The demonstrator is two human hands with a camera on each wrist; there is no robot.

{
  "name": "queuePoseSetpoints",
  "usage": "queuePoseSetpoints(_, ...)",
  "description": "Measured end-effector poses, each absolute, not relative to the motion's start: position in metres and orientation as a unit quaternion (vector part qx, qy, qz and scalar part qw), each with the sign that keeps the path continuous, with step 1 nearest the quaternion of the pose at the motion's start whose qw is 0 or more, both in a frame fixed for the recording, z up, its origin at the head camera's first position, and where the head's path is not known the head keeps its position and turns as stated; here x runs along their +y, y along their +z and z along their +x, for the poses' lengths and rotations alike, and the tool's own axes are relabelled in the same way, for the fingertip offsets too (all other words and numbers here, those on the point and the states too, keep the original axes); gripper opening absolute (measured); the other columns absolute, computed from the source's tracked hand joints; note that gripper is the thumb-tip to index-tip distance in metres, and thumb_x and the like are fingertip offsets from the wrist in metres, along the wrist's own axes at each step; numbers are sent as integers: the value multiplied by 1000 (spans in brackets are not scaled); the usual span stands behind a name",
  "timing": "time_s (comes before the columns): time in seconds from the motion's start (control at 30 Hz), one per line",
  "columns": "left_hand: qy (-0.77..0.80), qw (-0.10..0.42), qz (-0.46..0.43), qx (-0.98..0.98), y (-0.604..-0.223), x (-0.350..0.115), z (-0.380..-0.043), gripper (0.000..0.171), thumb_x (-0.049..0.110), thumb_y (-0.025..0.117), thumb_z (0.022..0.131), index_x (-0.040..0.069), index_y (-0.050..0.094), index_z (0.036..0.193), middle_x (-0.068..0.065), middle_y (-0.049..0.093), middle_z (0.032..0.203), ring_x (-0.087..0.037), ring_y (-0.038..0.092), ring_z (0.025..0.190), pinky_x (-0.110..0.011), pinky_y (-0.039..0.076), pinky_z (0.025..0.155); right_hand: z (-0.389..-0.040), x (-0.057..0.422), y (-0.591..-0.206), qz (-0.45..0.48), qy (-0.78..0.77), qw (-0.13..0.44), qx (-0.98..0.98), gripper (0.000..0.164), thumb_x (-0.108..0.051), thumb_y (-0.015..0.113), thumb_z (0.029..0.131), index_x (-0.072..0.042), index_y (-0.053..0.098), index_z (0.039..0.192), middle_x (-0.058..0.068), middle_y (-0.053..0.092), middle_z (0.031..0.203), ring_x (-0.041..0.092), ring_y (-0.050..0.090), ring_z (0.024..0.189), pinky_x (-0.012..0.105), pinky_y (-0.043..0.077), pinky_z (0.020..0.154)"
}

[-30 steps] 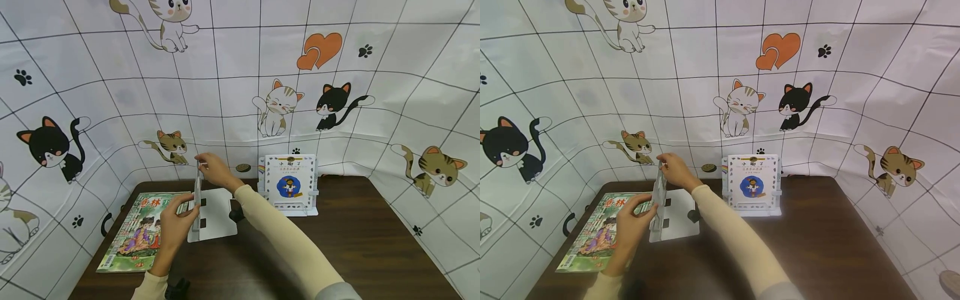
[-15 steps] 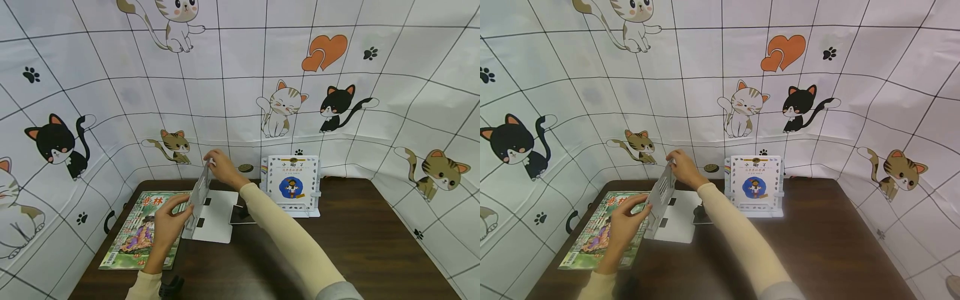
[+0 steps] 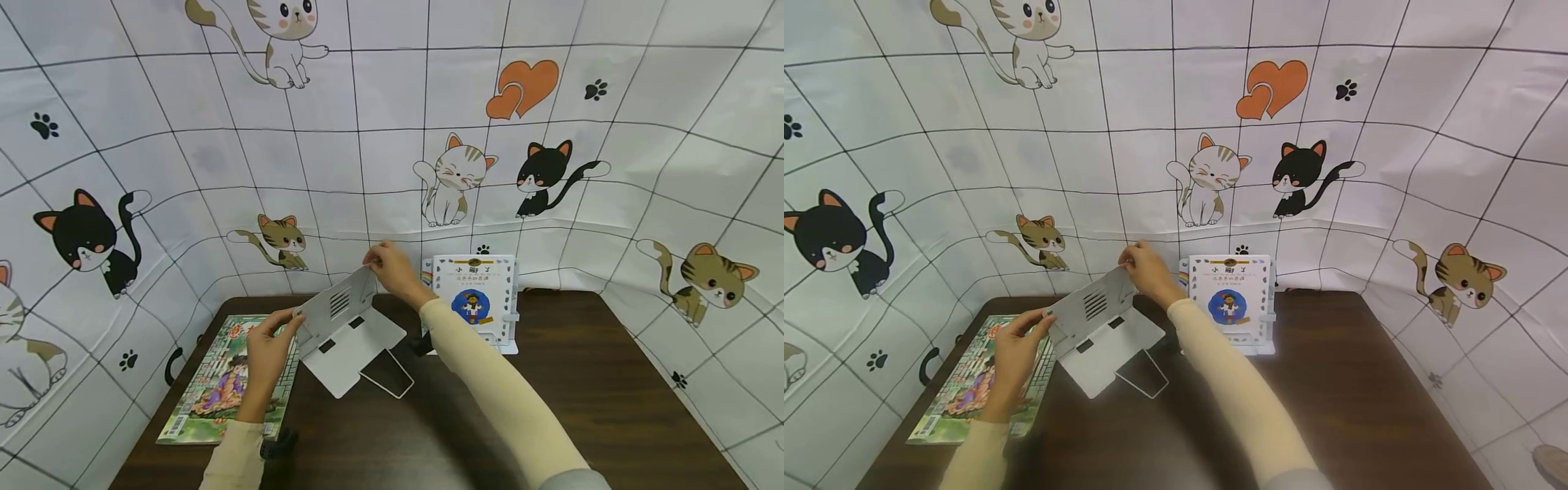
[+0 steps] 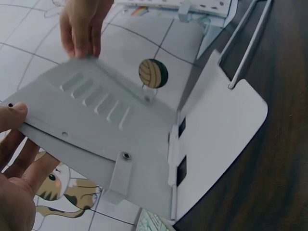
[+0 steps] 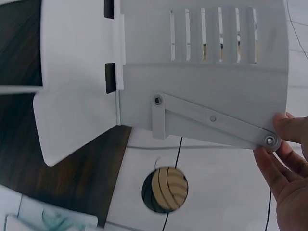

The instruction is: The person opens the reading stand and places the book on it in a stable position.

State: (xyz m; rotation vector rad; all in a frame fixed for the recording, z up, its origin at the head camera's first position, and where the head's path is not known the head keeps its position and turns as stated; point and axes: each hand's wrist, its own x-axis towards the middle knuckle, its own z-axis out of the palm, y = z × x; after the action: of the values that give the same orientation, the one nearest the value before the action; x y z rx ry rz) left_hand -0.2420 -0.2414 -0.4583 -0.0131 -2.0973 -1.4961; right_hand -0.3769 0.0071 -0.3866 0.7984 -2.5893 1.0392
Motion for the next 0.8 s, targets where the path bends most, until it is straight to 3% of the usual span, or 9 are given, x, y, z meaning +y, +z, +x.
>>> queuePoseSetpoints(0.1,-554,265,21,-789,-458,-243,-252,21,23,77,101,9,82,116,-15,78,115,10,64,106,-13,51,88,-374,18,-388,275,343,131,-888,11,-10,69,104,-3,76,108,16,66,120,29,71,109,37,60,96)
queuePoseSetpoints(0.3,-565,250,14,-787,-457,-245,-278,24,20,75,102,2,79,117,-19,77,114,4,66,92,-11,55,83,-364,41,-392,267,332,153,-892,9,-9,71,103,-4,76,107,12,68,114,27,71,104,38,61,92)
queuePoseSetpoints(0.53,-570,222,4,-791,-456,-242,-303,27,18,74,102,-3,76,119,-21,76,115,-3,69,89,-19,60,85,-346,61,-393,265,310,176,-896,7,-7,71,103,-5,76,107,10,69,108,25,68,99,38,60,88)
queuePoseSetpoints(0.8,-608,207,-3,-767,-457,-239,-322,22,10,71,103,-9,71,114,-3,73,104,5,67,89,-12,58,85,-332,71,-395,286,307,203,-885,9,-5,69,103,-3,76,109,11,68,108,24,67,95,38,60,84)
